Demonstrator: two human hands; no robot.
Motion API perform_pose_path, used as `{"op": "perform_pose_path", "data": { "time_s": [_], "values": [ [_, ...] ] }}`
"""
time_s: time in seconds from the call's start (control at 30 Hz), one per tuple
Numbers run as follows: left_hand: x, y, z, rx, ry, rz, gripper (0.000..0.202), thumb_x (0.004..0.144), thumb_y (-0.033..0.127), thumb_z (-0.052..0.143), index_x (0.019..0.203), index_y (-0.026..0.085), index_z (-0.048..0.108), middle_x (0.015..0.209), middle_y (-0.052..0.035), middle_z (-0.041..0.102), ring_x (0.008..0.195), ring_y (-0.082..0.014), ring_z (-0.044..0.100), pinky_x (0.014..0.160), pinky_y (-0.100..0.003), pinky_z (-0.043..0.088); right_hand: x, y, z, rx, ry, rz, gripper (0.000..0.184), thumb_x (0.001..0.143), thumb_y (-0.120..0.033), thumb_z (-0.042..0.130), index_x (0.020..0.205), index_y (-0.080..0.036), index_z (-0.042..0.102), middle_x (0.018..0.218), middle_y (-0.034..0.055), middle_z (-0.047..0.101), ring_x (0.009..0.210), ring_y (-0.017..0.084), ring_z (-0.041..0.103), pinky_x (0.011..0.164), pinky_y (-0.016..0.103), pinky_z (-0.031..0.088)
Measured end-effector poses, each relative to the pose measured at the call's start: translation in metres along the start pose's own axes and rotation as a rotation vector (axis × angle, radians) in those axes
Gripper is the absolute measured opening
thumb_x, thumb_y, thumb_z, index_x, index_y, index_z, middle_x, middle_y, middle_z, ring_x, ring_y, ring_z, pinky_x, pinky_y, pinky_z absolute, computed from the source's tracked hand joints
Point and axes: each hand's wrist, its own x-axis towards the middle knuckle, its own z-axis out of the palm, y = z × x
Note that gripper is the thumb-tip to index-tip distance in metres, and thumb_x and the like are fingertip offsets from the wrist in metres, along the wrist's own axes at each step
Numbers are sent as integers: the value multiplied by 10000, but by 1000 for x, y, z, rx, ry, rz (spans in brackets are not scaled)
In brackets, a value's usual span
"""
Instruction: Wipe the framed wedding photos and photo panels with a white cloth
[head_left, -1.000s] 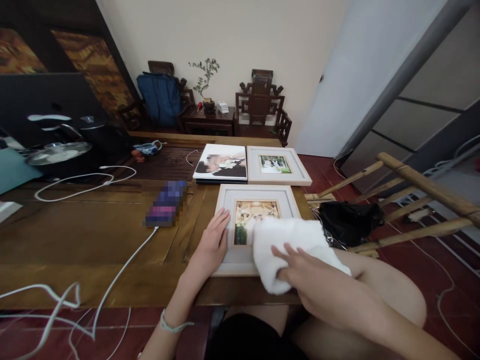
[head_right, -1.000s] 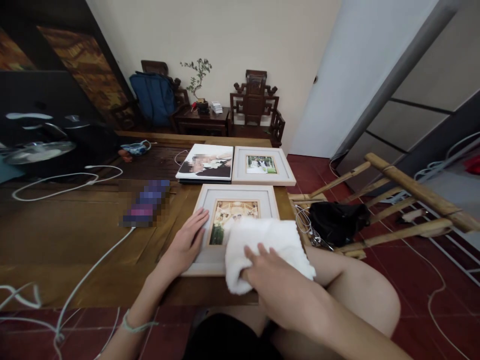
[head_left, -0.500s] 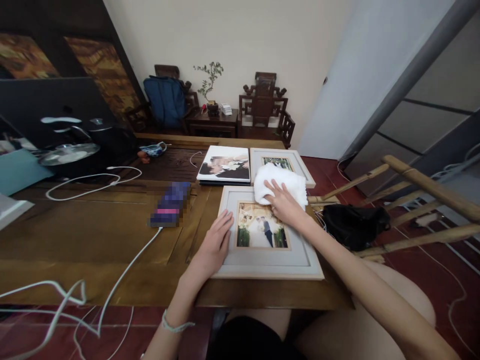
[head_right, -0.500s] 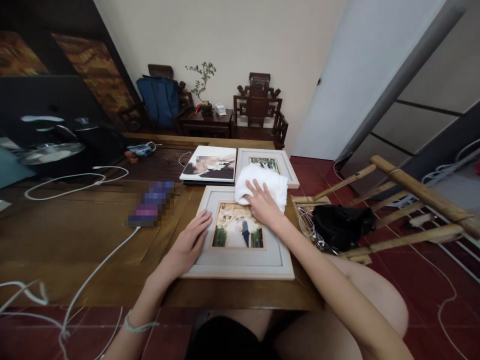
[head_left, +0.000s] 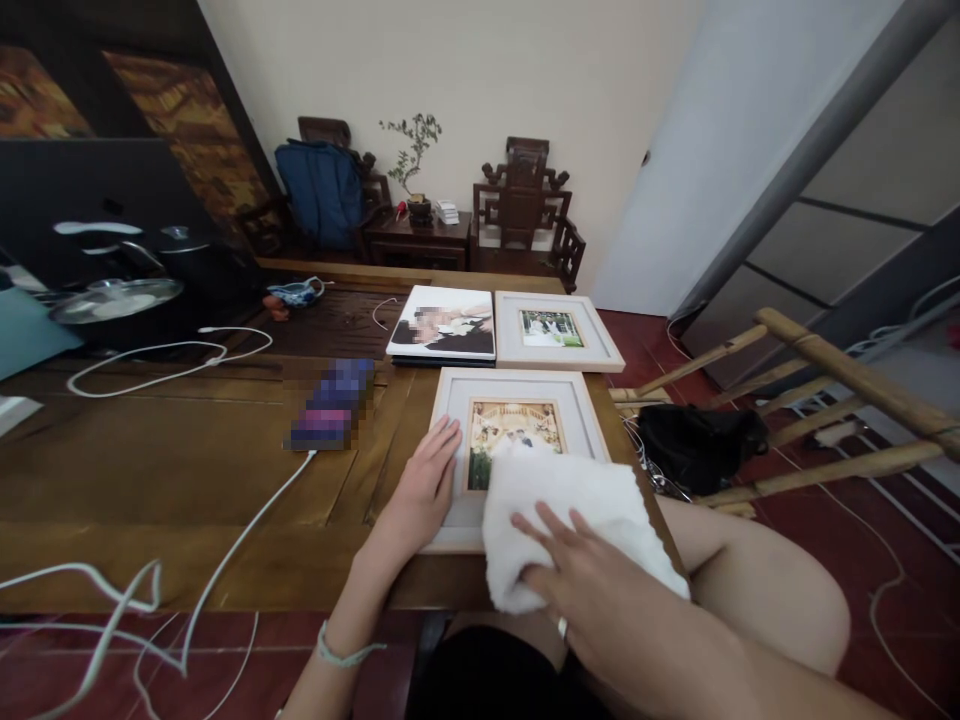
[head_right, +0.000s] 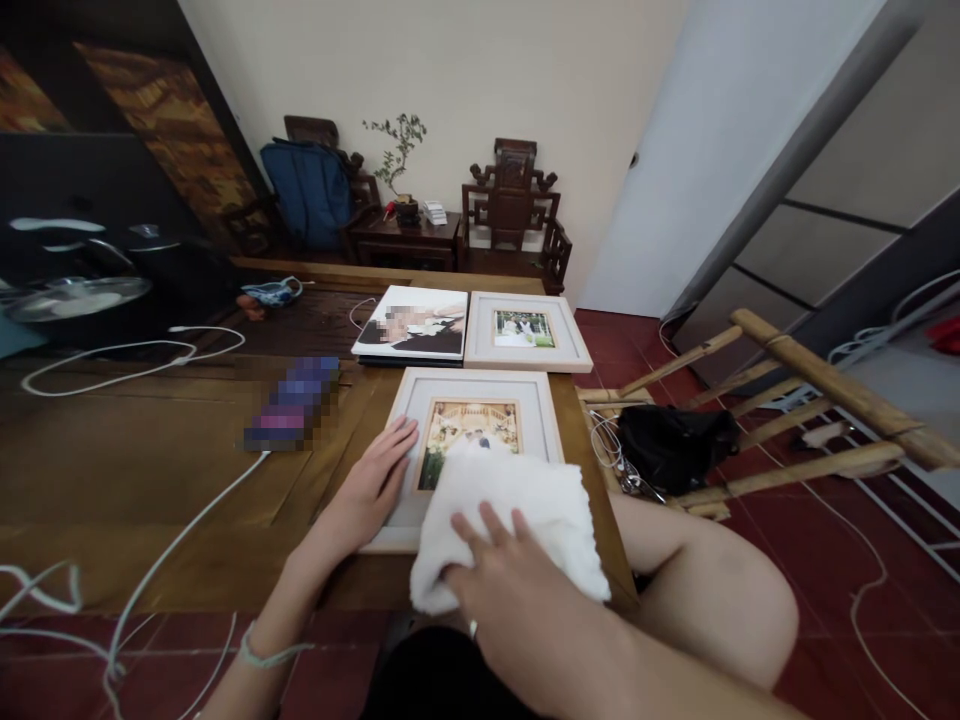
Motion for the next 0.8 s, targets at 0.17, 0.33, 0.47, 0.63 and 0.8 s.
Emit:
{"op": "perform_pose_path", "data": {
  "time_s": [0.17, 0.33, 0.47, 0.63, 0.8],
  "values": [
    [0, -1, -3, 6, -50, 2, 390, 929, 137, 382, 1308, 173, 469, 1376, -145, 493, 1374, -241, 327, 1103, -512, 326, 24, 14, 16, 3, 135, 26, 378, 820, -118, 541, 1183, -204, 602, 1471, 127, 359, 1364, 365, 250, 1047, 606, 302],
    [0, -3, -2, -17, -49, 7, 397, 933, 133, 377, 1317, 203, 442, 1387, -135, 484, 1375, -242, 323, 1093, -529, 326, 71, 96, 13, -182, 348, 79, 323, 819, -122, 543, 1133, -139, 619, 1495, 148, 308, 1387, 347, 198, 1100, 586, 188],
    [-1, -2, -1, -15, -40, -8, 394, 933, 131, 375, 1313, 207, 440, 1385, -133, 486, 1370, -242, 334, 1087, -541, 325, 99, 144, -7, -287, 401, 58, 343, 851, -184, 521, 1186, -174, 592, 1515, 94, 278, 1396, 363, 149, 1081, 640, 158],
    [-1, -4, -1, 1, -41, 5, 396, 926, 131, 390, 1314, 183, 446, 1374, -148, 494, 1368, -250, 338, 1085, -538, 337, 105, 131, 0, -291, 352, 68, 381, 799, -90, 519, 1163, -154, 616, 1491, 100, 330, 1384, 416, 126, 1056, 685, 157],
    [0, -4, 0, 16, -23, 28, 388, 923, 127, 393, 1302, 173, 462, 1357, -152, 512, 1359, -251, 354, 1084, -529, 350, 54, 70, 15, -107, 201, -28, 394, 800, -85, 509, 1171, -172, 608, 1484, 85, 347, 1377, 407, 172, 1063, 669, 192]
  ]
}}
